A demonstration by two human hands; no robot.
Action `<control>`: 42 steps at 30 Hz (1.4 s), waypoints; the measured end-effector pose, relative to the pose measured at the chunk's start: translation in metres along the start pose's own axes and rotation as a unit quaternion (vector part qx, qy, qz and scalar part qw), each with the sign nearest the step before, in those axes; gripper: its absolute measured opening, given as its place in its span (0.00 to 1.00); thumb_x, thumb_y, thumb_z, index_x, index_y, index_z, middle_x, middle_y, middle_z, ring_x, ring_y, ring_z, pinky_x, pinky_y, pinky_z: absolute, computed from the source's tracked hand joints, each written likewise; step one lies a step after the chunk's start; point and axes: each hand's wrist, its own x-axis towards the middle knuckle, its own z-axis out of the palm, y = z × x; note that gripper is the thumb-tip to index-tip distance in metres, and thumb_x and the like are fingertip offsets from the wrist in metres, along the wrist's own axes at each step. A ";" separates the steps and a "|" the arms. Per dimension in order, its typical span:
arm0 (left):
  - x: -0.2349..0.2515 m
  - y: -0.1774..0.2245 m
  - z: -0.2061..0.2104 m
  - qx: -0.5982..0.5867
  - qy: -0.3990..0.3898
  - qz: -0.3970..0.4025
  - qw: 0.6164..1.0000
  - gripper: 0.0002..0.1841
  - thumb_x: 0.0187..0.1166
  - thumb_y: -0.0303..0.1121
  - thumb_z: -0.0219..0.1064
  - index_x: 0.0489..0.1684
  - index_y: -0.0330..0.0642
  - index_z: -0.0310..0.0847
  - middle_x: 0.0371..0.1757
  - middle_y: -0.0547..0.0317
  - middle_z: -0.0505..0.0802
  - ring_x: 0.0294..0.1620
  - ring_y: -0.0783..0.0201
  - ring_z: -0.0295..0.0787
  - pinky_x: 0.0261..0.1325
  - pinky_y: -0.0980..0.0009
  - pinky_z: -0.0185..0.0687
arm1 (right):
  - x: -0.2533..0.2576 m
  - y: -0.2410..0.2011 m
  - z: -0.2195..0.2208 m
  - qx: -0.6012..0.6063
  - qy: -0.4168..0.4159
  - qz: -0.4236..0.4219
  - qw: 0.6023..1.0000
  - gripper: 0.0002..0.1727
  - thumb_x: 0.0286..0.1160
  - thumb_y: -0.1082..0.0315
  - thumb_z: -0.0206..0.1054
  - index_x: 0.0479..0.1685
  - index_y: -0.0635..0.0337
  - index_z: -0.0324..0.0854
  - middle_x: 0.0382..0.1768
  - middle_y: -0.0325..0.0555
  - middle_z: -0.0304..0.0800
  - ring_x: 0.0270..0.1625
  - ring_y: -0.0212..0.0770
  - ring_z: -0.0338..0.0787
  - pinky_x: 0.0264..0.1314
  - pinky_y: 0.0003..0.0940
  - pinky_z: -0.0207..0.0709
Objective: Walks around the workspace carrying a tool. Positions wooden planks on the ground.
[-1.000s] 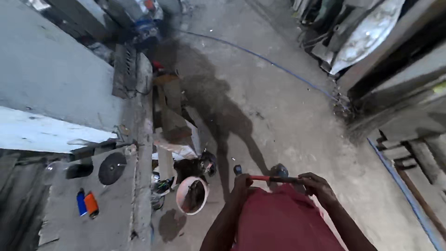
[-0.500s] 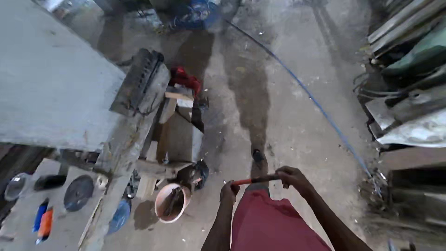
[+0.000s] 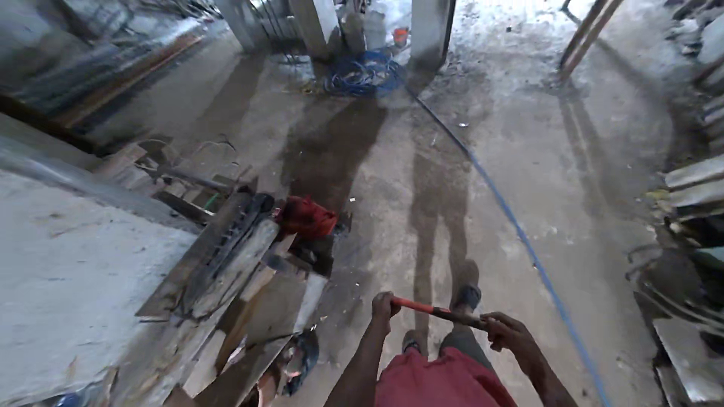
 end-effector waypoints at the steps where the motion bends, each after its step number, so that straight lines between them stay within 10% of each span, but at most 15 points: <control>1: 0.013 0.005 0.006 -0.012 0.010 -0.001 1.000 0.14 0.90 0.30 0.55 0.61 0.24 0.73 0.36 0.46 0.86 0.29 0.62 0.83 0.38 0.68 0.84 | 0.024 -0.009 -0.003 -0.004 -0.009 -0.006 1.000 0.16 0.84 0.66 0.56 0.55 0.69 0.83 0.25 0.42 0.88 0.22 0.34 0.85 0.27 0.32 0.84; 6: 0.075 0.016 0.029 -0.081 0.109 -0.020 0.991 0.11 0.87 0.27 0.55 0.41 0.26 0.79 0.25 0.51 0.88 0.21 0.66 0.80 0.28 0.72 0.77 | 0.159 -0.076 -0.004 -0.098 -0.136 -0.011 0.986 0.16 0.84 0.64 0.57 0.51 0.67 0.85 0.25 0.41 0.87 0.22 0.32 0.84 0.26 0.30 0.81; 9: 0.087 0.035 0.056 -0.166 0.177 -0.068 0.968 0.11 0.87 0.28 0.56 0.46 0.26 0.78 0.29 0.48 0.88 0.25 0.63 0.82 0.32 0.69 0.81 | 0.229 -0.143 -0.004 -0.192 -0.250 0.015 0.949 0.15 0.84 0.62 0.61 0.53 0.64 0.87 0.34 0.43 0.91 0.30 0.34 0.87 0.35 0.33 0.83; 18: 0.134 0.143 0.137 -0.326 0.273 -0.055 0.903 0.13 0.85 0.27 0.62 0.60 0.26 0.75 0.39 0.45 0.88 0.30 0.62 0.85 0.37 0.67 0.85 | 0.448 -0.346 0.060 -0.554 -0.514 -0.028 0.655 0.20 0.79 0.62 0.71 0.65 0.65 0.82 0.45 0.57 0.90 0.41 0.48 0.91 0.50 0.49 0.86; 24: 0.227 0.205 0.132 -0.410 0.312 -0.074 0.854 0.09 0.85 0.26 0.61 0.53 0.28 0.78 0.35 0.48 0.86 0.28 0.64 0.81 0.32 0.70 0.80 | 0.543 -0.392 0.148 -0.647 -0.496 -0.052 0.577 0.26 0.71 0.55 0.77 0.63 0.60 0.83 0.48 0.59 0.90 0.51 0.57 0.90 0.59 0.60 0.80; 32: 0.374 0.391 0.066 -0.365 0.297 -0.058 0.881 0.13 0.86 0.26 0.60 0.60 0.25 0.79 0.42 0.43 0.88 0.35 0.60 0.82 0.40 0.66 0.82 | 0.653 -0.503 0.263 -0.611 -0.438 -0.036 0.659 0.22 0.87 0.56 0.62 0.72 0.56 0.82 0.44 0.55 0.91 0.36 0.48 0.90 0.45 0.50 0.85; 36: 0.406 0.470 0.044 -0.415 0.276 -0.063 0.865 0.12 0.88 0.27 0.57 0.58 0.27 0.77 0.35 0.49 0.88 0.28 0.66 0.82 0.33 0.72 0.80 | 0.707 -0.553 0.316 -0.527 -0.388 -0.038 0.755 0.19 0.90 0.62 0.58 0.65 0.64 0.84 0.23 0.43 0.84 0.19 0.33 0.80 0.26 0.31 0.79; 42: 0.449 0.500 0.009 -0.421 0.301 -0.024 0.856 0.12 0.89 0.31 0.57 0.51 0.28 0.82 0.34 0.54 0.90 0.25 0.69 0.81 0.32 0.74 0.79 | 0.784 -0.574 0.406 -0.367 -0.432 -0.034 0.823 0.22 0.85 0.63 0.48 0.58 0.64 0.85 0.24 0.33 0.83 0.15 0.27 0.76 0.20 0.25 0.79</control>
